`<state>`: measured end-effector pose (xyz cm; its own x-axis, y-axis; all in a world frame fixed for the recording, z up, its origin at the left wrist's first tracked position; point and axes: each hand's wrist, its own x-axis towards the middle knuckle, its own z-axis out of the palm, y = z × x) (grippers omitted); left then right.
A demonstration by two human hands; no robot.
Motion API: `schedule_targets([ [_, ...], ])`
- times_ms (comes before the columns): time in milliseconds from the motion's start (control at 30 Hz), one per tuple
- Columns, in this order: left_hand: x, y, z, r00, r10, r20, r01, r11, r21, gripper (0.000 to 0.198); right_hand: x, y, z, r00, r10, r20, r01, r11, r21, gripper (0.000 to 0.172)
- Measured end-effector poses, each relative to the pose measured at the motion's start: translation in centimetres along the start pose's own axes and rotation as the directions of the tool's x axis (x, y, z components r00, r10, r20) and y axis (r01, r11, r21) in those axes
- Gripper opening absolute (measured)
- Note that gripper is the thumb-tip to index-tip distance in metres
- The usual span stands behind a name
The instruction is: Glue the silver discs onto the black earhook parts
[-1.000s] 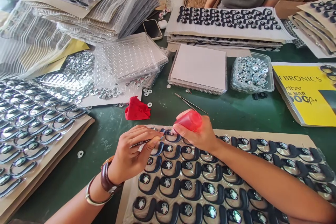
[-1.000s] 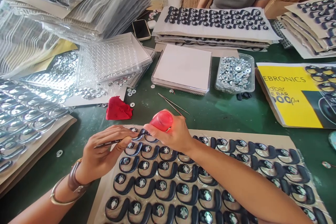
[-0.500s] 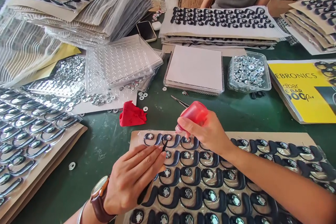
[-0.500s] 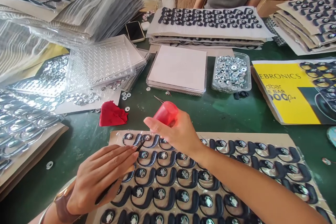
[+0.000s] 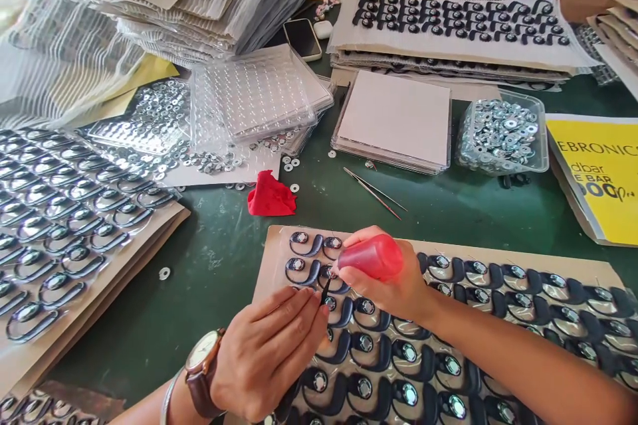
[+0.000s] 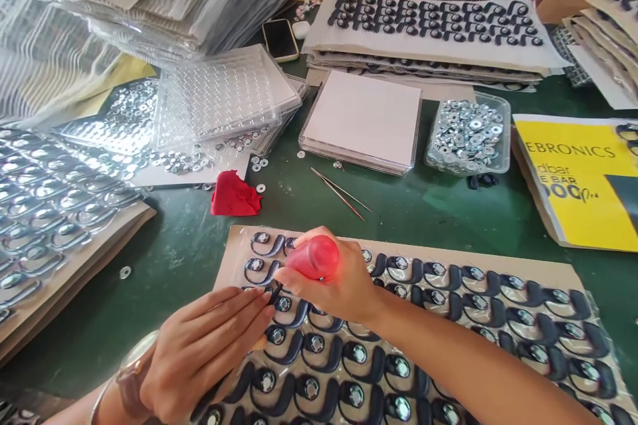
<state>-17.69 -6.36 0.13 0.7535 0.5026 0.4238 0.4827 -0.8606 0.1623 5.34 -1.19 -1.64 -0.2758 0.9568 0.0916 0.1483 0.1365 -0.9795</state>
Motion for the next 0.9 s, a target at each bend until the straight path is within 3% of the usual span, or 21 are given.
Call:
schedule_targets([
  [133, 0.02, 0.28, 0.18, 1.000, 0.004, -0.008, -0.004, 1.000, 0.025, 0.036, -0.21, 0.15, 0.06, 0.999, -0.039, 0.015, 0.040, 0.997, -0.066, 0.024],
  [300, 0.17, 0.31, 0.15, 1.000, -0.001, -0.014, 0.001, 1.000, 0.014, 0.037, -0.20, -0.10, 0.15, 0.996, -0.073, -0.054, 0.067, 0.992, -0.108, 0.018],
  [533, 0.16, 0.21, 0.08, 1.000, 0.005, 0.005, -0.005, 1.000, 0.002, 0.041, -0.11, -0.33, -0.01, 0.996, 0.049, -0.073, -0.053, 0.997, -0.052, 0.016],
  [700, 0.05, 0.22, 0.10, 1.000, -0.003, 0.003, 0.003, 1.000, -0.007, 0.042, -0.23, -0.24, -0.13, 0.988, 0.091, -0.124, -0.096, 0.995, -0.033, 0.020],
  [900, 0.11, 0.27, 0.05, 1.000, -0.020, 0.002, 0.020, 1.000, -0.021, 0.043, -0.18, -0.05, -0.03, 0.985, 0.136, -0.103, -0.141, 0.989, -0.037, 0.020],
])
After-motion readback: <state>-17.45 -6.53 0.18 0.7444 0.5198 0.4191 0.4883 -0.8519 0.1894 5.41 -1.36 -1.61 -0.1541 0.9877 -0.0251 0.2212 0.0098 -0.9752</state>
